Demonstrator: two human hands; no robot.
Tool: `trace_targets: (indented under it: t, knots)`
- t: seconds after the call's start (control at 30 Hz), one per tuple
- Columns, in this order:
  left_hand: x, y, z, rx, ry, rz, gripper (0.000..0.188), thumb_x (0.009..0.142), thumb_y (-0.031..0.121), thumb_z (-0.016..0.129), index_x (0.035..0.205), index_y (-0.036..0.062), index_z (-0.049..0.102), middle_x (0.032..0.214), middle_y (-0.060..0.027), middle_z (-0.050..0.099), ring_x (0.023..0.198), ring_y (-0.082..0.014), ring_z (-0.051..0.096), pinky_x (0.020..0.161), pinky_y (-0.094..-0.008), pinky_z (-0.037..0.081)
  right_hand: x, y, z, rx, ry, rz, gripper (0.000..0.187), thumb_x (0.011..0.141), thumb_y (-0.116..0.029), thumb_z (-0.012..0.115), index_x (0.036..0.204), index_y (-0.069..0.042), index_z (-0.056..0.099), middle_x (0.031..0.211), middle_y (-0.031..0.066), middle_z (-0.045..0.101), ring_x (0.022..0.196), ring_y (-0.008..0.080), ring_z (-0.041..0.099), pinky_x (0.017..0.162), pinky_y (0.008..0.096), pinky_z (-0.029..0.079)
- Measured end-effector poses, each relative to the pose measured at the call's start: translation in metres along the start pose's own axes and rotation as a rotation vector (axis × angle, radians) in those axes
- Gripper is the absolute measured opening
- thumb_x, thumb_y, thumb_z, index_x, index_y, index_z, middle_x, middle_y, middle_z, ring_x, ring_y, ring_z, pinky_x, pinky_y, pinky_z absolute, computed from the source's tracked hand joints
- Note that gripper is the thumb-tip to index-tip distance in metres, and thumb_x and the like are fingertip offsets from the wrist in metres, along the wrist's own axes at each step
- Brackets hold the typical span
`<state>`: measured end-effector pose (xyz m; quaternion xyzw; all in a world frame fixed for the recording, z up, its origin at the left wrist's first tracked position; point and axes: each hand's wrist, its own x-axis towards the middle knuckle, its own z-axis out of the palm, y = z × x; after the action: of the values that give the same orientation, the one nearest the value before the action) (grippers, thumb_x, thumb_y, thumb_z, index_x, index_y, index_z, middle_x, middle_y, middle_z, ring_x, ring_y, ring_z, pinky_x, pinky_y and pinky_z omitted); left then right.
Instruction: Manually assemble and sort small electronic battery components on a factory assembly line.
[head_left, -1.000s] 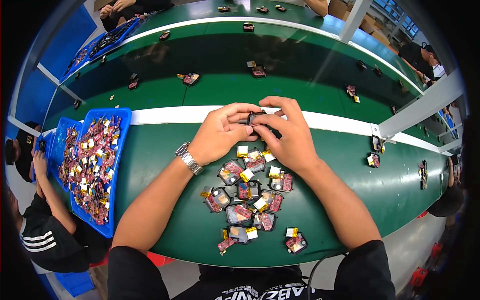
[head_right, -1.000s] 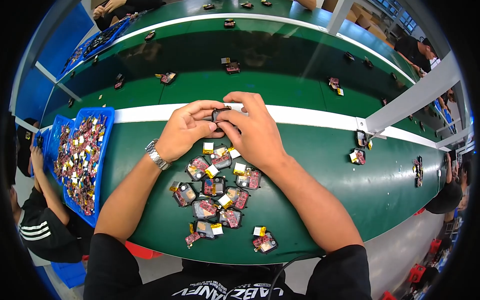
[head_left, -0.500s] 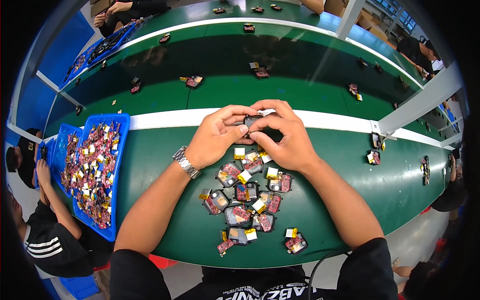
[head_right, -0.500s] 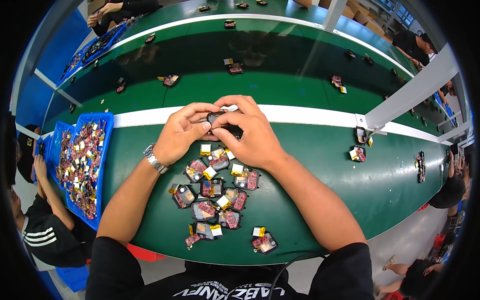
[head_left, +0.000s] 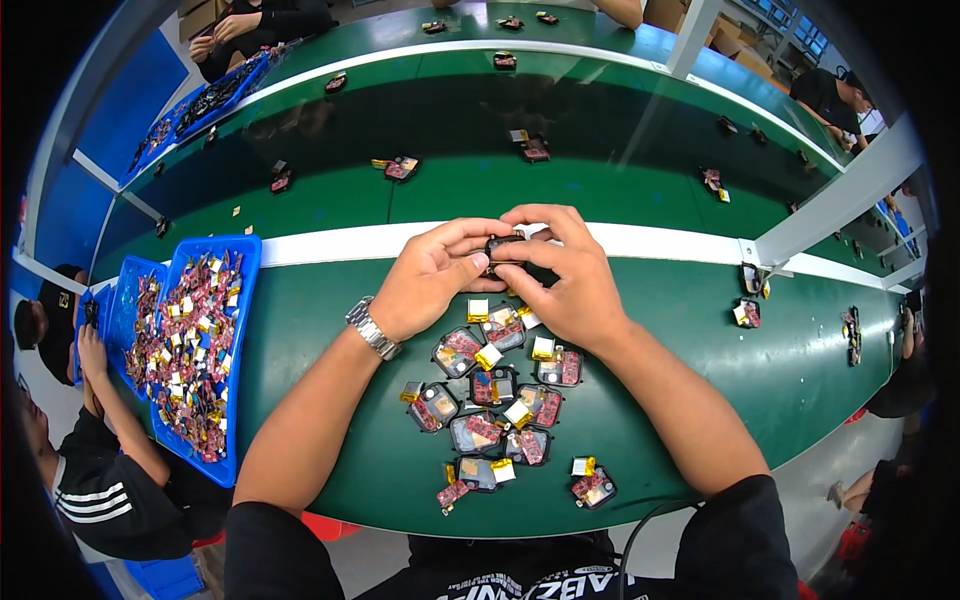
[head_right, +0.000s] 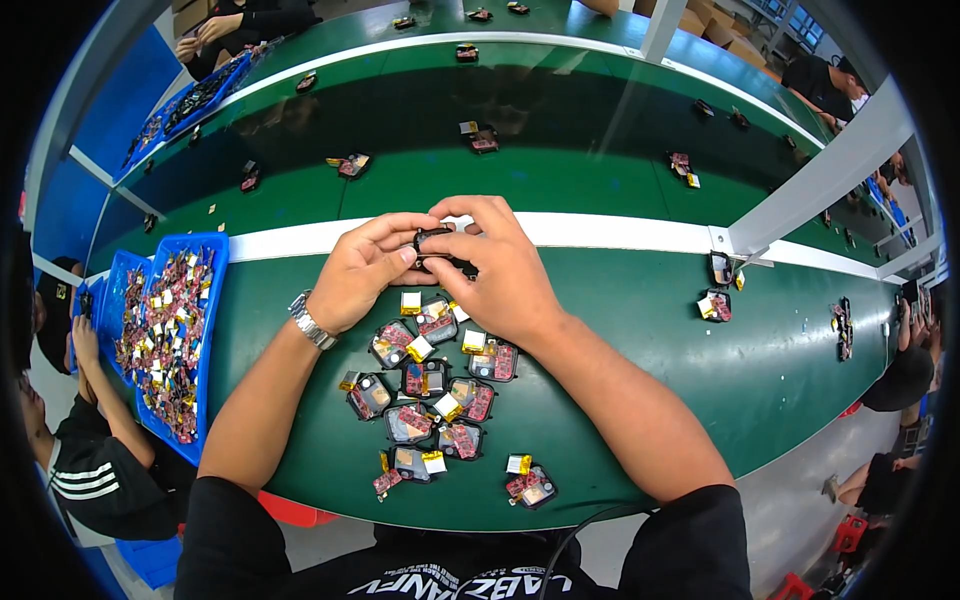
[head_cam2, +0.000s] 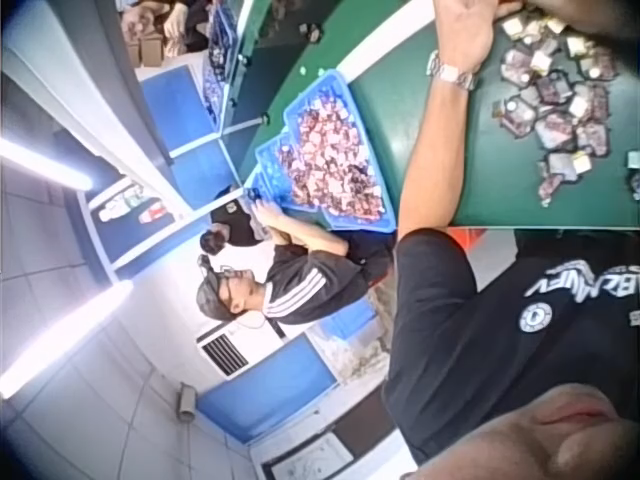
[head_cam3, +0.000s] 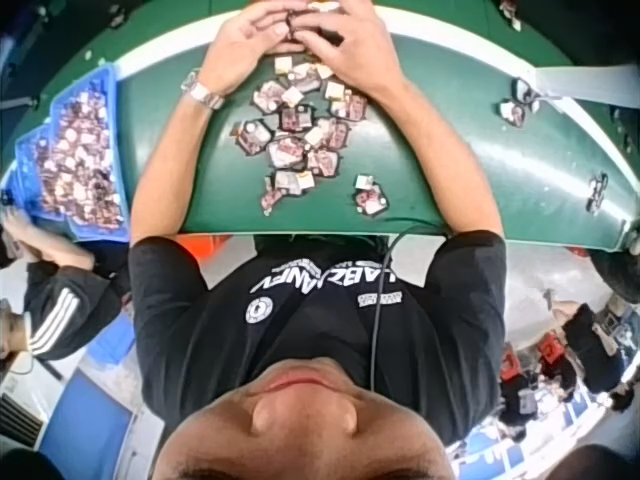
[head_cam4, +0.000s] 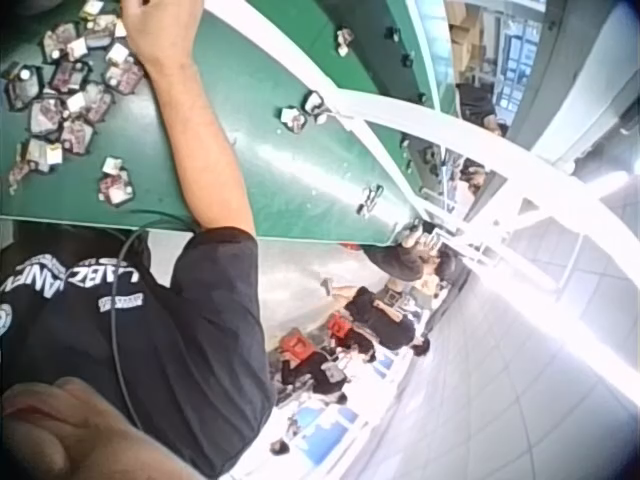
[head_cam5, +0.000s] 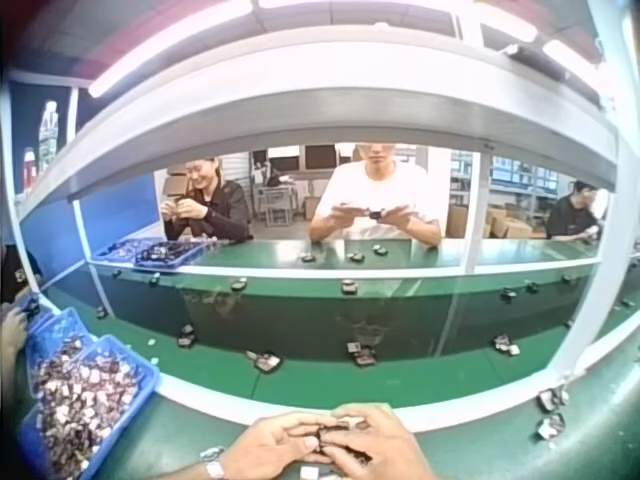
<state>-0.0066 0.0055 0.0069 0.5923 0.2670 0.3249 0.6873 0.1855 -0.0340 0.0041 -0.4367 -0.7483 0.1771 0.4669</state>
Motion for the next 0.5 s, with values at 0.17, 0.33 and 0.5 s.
trace_targets:
  t: [0.17,0.33,0.5]
  knots:
    - [-0.001,0.0,0.001,0.014,0.012,0.004,0.034,0.097,0.005,0.05,0.13,-0.0022,0.048,0.13,-0.0163,0.054,0.114,-0.0224,0.059,0.094,-0.0358,0.054,0.001,-0.003,-0.002,-0.165,0.018,-0.141,0.02,0.072,-0.001,0.073,0.091,-0.006,0.072,0.112,0.0086,0.061,0.106,0.0262,0.056,0.084,0.0349,0.05]
    - [-0.001,-0.001,0.002,-0.013,0.033,0.0,0.033,0.096,0.004,0.051,0.129,-0.0031,0.049,0.129,-0.017,0.055,0.115,-0.0234,0.059,0.095,-0.0357,0.054,-0.001,-0.006,0.002,-0.049,0.03,-0.058,0.018,0.074,-0.001,0.07,0.091,-0.004,0.07,0.119,0.0102,0.059,0.112,0.0288,0.053,0.089,0.0385,0.048]
    - [-0.003,-0.003,-0.001,-0.044,0.02,0.05,0.032,0.096,0.004,0.051,0.127,-0.0048,0.049,0.13,-0.0199,0.055,0.114,-0.0241,0.06,0.095,-0.0359,0.054,0.001,-0.014,0.002,-0.019,0.02,-0.097,0.019,0.074,-0.002,0.07,0.092,-0.004,0.07,0.125,0.0113,0.057,0.118,0.032,0.05,0.095,0.0414,0.045]
